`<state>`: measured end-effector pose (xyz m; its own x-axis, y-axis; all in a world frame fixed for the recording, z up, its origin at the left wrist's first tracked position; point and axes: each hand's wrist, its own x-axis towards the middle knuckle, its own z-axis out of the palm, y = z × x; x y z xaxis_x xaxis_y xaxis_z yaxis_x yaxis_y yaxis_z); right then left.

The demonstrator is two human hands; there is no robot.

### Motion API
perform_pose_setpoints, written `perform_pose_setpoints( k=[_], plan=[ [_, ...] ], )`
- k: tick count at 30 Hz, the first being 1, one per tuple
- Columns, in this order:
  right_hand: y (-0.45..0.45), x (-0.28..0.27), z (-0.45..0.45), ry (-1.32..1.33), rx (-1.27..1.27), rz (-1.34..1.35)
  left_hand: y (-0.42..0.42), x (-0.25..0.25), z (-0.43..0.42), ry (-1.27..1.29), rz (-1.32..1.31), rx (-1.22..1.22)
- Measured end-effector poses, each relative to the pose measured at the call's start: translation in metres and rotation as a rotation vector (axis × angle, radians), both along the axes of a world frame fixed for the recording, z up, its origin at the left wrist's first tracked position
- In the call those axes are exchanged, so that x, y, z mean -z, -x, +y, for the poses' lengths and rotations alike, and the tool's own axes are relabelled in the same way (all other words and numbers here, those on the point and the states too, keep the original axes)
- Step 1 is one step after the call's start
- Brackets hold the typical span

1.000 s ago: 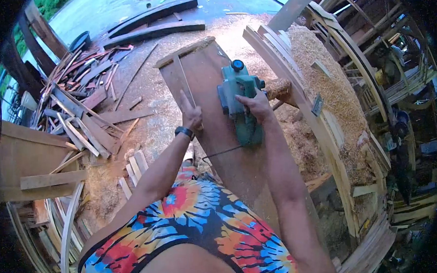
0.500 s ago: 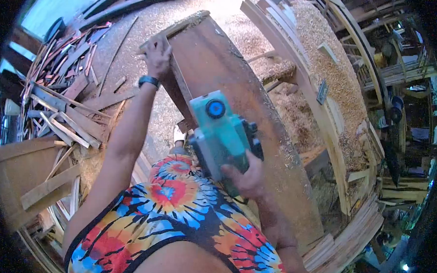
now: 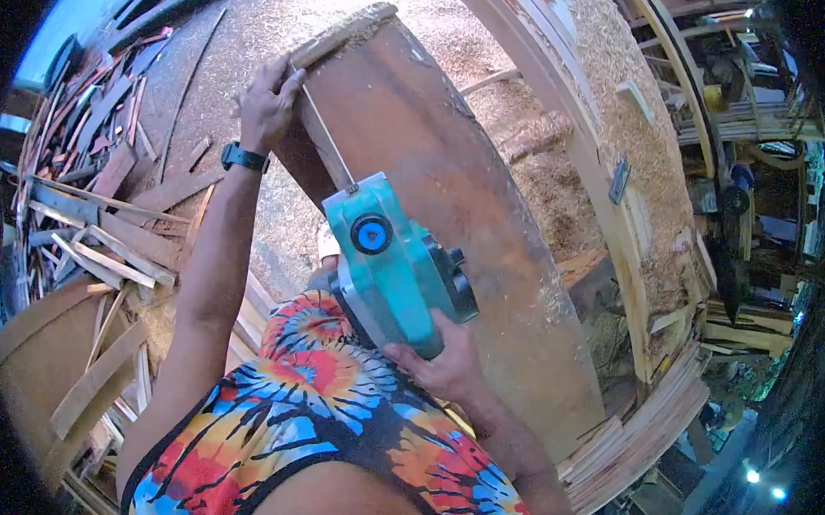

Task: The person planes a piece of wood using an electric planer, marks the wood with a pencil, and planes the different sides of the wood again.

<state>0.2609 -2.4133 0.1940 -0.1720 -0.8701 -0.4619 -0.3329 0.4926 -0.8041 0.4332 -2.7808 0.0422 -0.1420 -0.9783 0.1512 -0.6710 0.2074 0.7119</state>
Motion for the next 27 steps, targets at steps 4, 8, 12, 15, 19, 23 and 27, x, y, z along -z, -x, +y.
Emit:
perform_pose_setpoints(
  k=[4, 8, 12, 15, 19, 23, 27],
  plan=[
    [-0.015, 0.001, -0.067, 0.095, -0.016, 0.026, -0.028, -0.005, -0.009, -0.052, 0.353, -0.068],
    [-0.035, -0.017, -0.162, 0.135, -0.041, 0.050, -0.076, -0.005, -0.003, -0.107, 0.466, -0.232],
    [-0.054, -0.009, -0.258, 0.395, -0.090, 0.029, -0.108, 0.013, 0.015, -0.215, 0.571, -0.315],
    [-0.062, 0.015, -0.322, 0.527, -0.109, 0.046, -0.120, 0.026, 0.028, -0.222, 0.602, -0.342],
    [-0.063, 0.014, -0.319, 0.520, -0.090, 0.002, -0.116, 0.009, 0.046, -0.224, 0.542, -0.306],
    [-0.050, -0.019, -0.209, 0.412, -0.052, -0.081, -0.097, 0.019, 0.040, -0.050, 0.361, -0.183],
    [-0.026, -0.025, -0.086, 0.264, -0.059, 0.029, -0.050, -0.008, 0.035, -0.013, 0.059, -0.127]
  ],
)
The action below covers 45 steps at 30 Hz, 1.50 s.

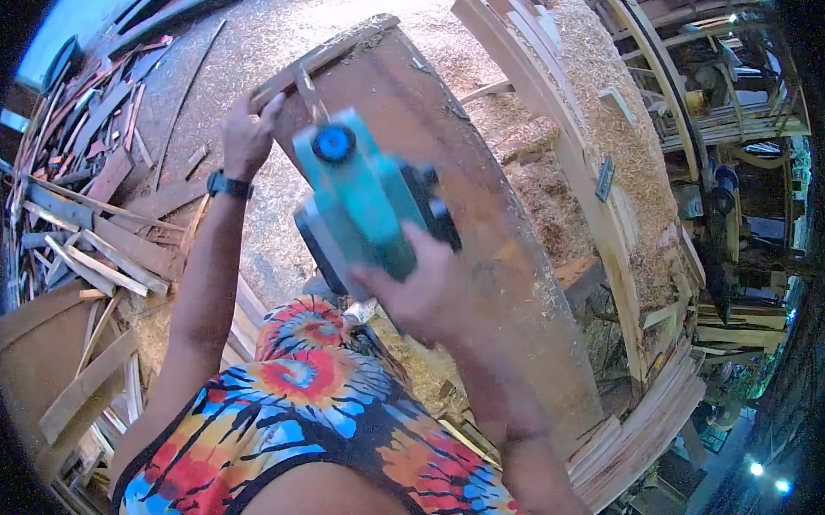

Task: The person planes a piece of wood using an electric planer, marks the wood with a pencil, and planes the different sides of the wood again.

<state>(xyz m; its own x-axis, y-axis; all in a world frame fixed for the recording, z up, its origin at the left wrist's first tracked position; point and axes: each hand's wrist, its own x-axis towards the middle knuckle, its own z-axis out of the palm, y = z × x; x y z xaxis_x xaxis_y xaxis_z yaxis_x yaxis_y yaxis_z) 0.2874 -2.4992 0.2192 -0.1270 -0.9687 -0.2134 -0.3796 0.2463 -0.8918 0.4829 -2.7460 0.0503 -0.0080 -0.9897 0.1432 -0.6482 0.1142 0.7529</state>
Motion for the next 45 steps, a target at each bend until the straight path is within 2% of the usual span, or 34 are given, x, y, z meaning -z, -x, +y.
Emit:
perform_pose_setpoints(
  k=[2, 5, 9, 11, 13, 16, 19, 21, 23, 24, 25, 27, 30, 31, 32, 34, 35, 37, 39, 43, 45],
  plan=[
    [0.011, -0.002, 0.054, -0.113, -0.032, 0.053, 0.019, -0.006, -0.002, -0.008, -0.315, -0.058],
    [0.019, 0.003, 0.112, -0.242, 0.016, 0.005, 0.035, 0.025, -0.008, 0.221, -0.527, -0.196],
    [0.023, 0.015, 0.143, -0.240, -0.013, 0.061, 0.021, 0.027, -0.036, -0.245, -0.205, 0.091],
    [0.024, 0.023, 0.141, -0.261, 0.005, 0.058, 0.019, 0.032, -0.040, -0.247, -0.178, 0.117],
    [0.027, 0.030, 0.133, -0.243, -0.009, 0.050, 0.022, 0.001, -0.026, -0.304, -0.206, 0.126],
    [0.026, 0.029, 0.104, -0.198, -0.065, 0.094, 0.015, 0.027, -0.031, -0.177, -0.115, 0.106],
    [0.020, 0.029, 0.062, -0.119, -0.092, 0.072, -0.015, 0.052, -0.042, -0.204, 0.578, -0.054],
    [0.013, 0.028, 0.029, -0.083, -0.100, 0.081, -0.041, 0.059, -0.051, -0.394, 0.763, -0.052],
    [0.005, 0.026, -0.009, -0.071, -0.121, 0.150, -0.040, 0.045, -0.027, -0.453, 1.243, -0.194],
    [0.000, 0.027, -0.030, -0.024, -0.126, 0.115, -0.042, 0.051, -0.024, -0.545, 1.238, -0.161],
    [-0.005, 0.030, -0.051, 0.020, -0.129, 0.080, -0.038, 0.055, -0.016, -0.495, 1.269, -0.150],
    [-0.012, 0.035, -0.094, 0.088, -0.160, 0.048, -0.043, 0.095, -0.020, -0.509, 1.302, -0.070],
    [-0.024, 0.043, -0.159, 0.174, -0.205, 0.025, -0.040, 0.083, -0.003, -0.509, 1.454, -0.057],
    [-0.027, 0.047, -0.182, 0.246, -0.238, 0.053, -0.044, 0.091, -0.003, -0.531, 1.433, -0.055],
    [-0.033, 0.044, -0.202, 0.203, -0.249, 0.086, -0.048, 0.108, -0.002, -0.558, 1.411, -0.055],
    [-0.042, 0.051, -0.240, 0.329, -0.244, 0.004, -0.047, 0.112, 0.005, -0.670, 1.297, -0.124],
    [-0.044, 0.048, -0.253, 0.300, -0.214, 0.176, -0.047, 0.113, 0.012, -0.713, 1.290, -0.155],
    [-0.049, 0.042, -0.255, 0.175, -0.162, 0.210, -0.045, 0.106, 0.021, -0.791, 1.274, -0.206],
    [-0.044, 0.035, -0.228, 0.190, -0.172, 0.102, -0.053, 0.107, 0.037, -0.819, 1.130, -0.237],
    [-0.028, 0.030, -0.120, 0.075, -0.126, 0.002, -0.096, 0.172, 0.079, -0.923, 0.989, -0.271],
    [-0.015, 0.023, -0.053, 0.020, -0.104, 0.055, -0.114, 0.196, 0.110, -0.998, 0.872, -0.323]
  ],
)
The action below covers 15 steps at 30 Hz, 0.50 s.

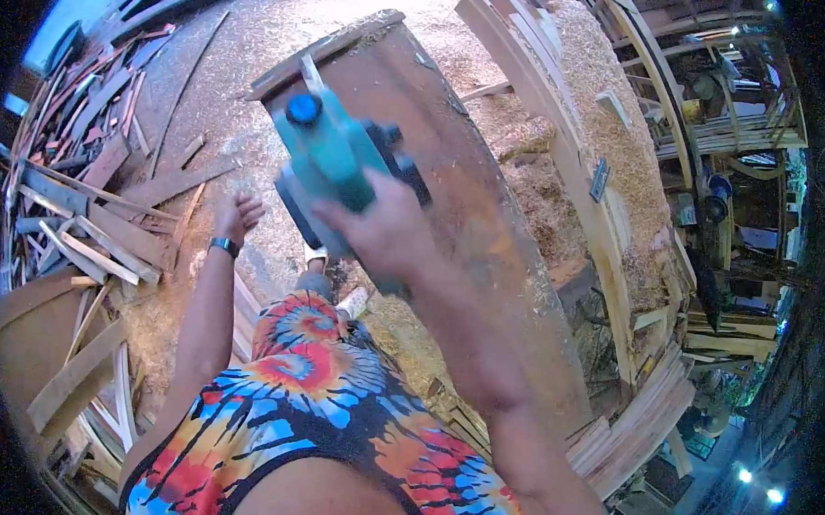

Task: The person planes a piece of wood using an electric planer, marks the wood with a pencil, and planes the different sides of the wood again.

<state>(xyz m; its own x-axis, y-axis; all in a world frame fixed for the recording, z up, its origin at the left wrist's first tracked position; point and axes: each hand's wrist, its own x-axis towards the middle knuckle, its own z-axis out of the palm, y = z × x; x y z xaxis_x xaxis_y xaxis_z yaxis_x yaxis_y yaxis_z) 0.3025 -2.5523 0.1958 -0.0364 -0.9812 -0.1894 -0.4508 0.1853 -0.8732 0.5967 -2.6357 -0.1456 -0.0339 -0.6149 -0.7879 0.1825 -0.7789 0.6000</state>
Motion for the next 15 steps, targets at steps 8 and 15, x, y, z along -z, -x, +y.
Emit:
perform_pose_setpoints(
  k=[8, 15],
  plan=[
    [0.035, -0.008, 0.184, -0.267, 0.109, 0.039, -0.079, 0.121, 0.143, -0.056, -0.398, 0.660],
    [0.029, 0.008, 0.148, -0.158, 0.095, 0.031, -0.078, 0.142, 0.184, -0.176, -0.415, 1.024]
  ],
)
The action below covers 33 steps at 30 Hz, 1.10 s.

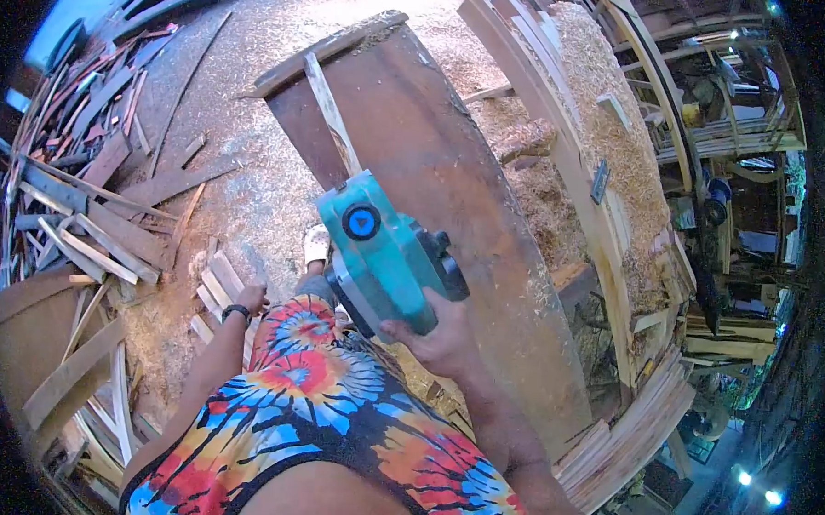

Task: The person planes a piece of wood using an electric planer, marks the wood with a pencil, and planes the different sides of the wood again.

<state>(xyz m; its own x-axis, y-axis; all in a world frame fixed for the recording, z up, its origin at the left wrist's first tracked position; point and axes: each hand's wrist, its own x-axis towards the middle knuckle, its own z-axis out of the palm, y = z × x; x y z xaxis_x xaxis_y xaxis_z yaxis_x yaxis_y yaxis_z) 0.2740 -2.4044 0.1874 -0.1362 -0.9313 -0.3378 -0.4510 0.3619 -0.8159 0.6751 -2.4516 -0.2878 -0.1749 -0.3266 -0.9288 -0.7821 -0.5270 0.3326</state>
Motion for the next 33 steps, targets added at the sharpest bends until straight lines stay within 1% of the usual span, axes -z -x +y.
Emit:
perform_pose_setpoints(
  k=[1, 2, 3, 4, 5, 6, 9, 10, 12, 13, 15, 16, 17, 19, 20, 21, 23, 24, 26, 27, 28, 29, 30, 31, 33],
  plan=[
    [-0.003, 0.000, -0.013, 0.024, -0.014, 0.012, -0.006, 0.013, 0.001, 0.073, 0.041, 0.035],
    [-0.005, -0.001, -0.026, 0.047, -0.029, 0.025, -0.015, 0.042, 0.008, 0.145, 0.083, 0.070],
    [-0.007, -0.003, -0.041, 0.070, -0.042, 0.040, -0.003, 0.009, -0.002, 0.037, 0.069, -0.157],
    [-0.010, -0.011, -0.058, -0.047, -0.038, 0.111, 0.012, -0.033, -0.014, -0.049, 0.045, -0.394],
    [-0.011, -0.009, -0.075, -0.015, -0.047, 0.082, 0.005, -0.016, -0.015, 0.052, 0.053, -0.312],
    [-0.013, -0.006, -0.093, 0.016, -0.055, 0.052, -0.011, 0.023, -0.012, 0.151, 0.061, -0.229],
    [-0.025, -0.006, -0.152, 0.056, -0.083, -0.016, -0.012, 0.009, -0.031, 0.197, 0.008, -0.215],
    [-0.029, -0.004, -0.173, 0.106, -0.094, -0.018, -0.011, 0.004, -0.037, 0.197, 0.015, -0.227],
    [-0.036, 0.001, -0.217, 0.225, -0.125, -0.054, 0.007, -0.052, -0.059, 0.061, 0.042, -0.612],
    [-0.040, 0.004, -0.239, 0.292, -0.147, -0.090, 0.011, -0.054, -0.065, 0.127, 0.086, -0.588],
    [-0.047, 0.014, -0.285, 0.342, -0.171, -0.012, 0.015, -0.059, -0.075, 0.257, 0.170, -0.539],
    [-0.054, 0.014, -0.308, 0.400, -0.172, -0.032, 0.016, -0.072, -0.091, 0.162, 0.172, -0.489],
    [-0.062, 0.013, -0.323, 0.454, -0.167, -0.052, 0.024, -0.090, -0.101, 0.189, 0.191, -0.508],
    [-0.075, 0.012, -0.336, 0.440, -0.100, 0.064, 0.051, -0.134, -0.118, 0.250, 0.235, -0.527],
    [-0.075, 0.008, -0.342, 0.438, -0.064, 0.126, 0.064, -0.155, -0.127, 0.295, 0.297, -0.590],
    [-0.070, 0.010, -0.339, 0.441, -0.113, 0.078, 0.077, -0.178, -0.141, 0.353, 0.334, -0.575],
    [-0.058, -0.010, -0.313, 0.353, -0.100, 0.037, 0.104, -0.218, -0.155, 0.445, 0.412, -0.563],
    [-0.050, -0.015, -0.297, 0.328, -0.086, 0.021, 0.115, -0.231, -0.163, 0.472, 0.481, -0.620],
    [-0.030, -0.026, -0.269, 0.285, -0.071, -0.013, 0.140, -0.266, -0.177, 0.534, 0.541, -0.590],
    [-0.018, -0.023, -0.257, 0.305, -0.058, -0.054, 0.151, -0.279, -0.186, 0.573, 0.568, -0.580],
    [-0.005, -0.016, -0.242, 0.322, -0.046, -0.100, 0.160, -0.285, -0.193, 0.629, 0.577, -0.518],
    [0.008, -0.014, -0.225, 0.317, -0.016, -0.047, 0.171, -0.288, -0.201, 0.638, 0.632, -0.530],
    [0.019, -0.017, -0.210, 0.315, 0.010, 0.005, 0.183, -0.299, -0.208, 0.651, 0.626, -0.549],
    [0.024, -0.033, -0.196, 0.206, 0.065, 0.007, 0.192, -0.311, -0.213, 0.662, 0.619, -0.563],
    [0.036, -0.048, -0.174, 0.080, 0.198, -0.021, 0.208, -0.319, -0.225, 0.744, 0.510, -0.414]
  ],
)
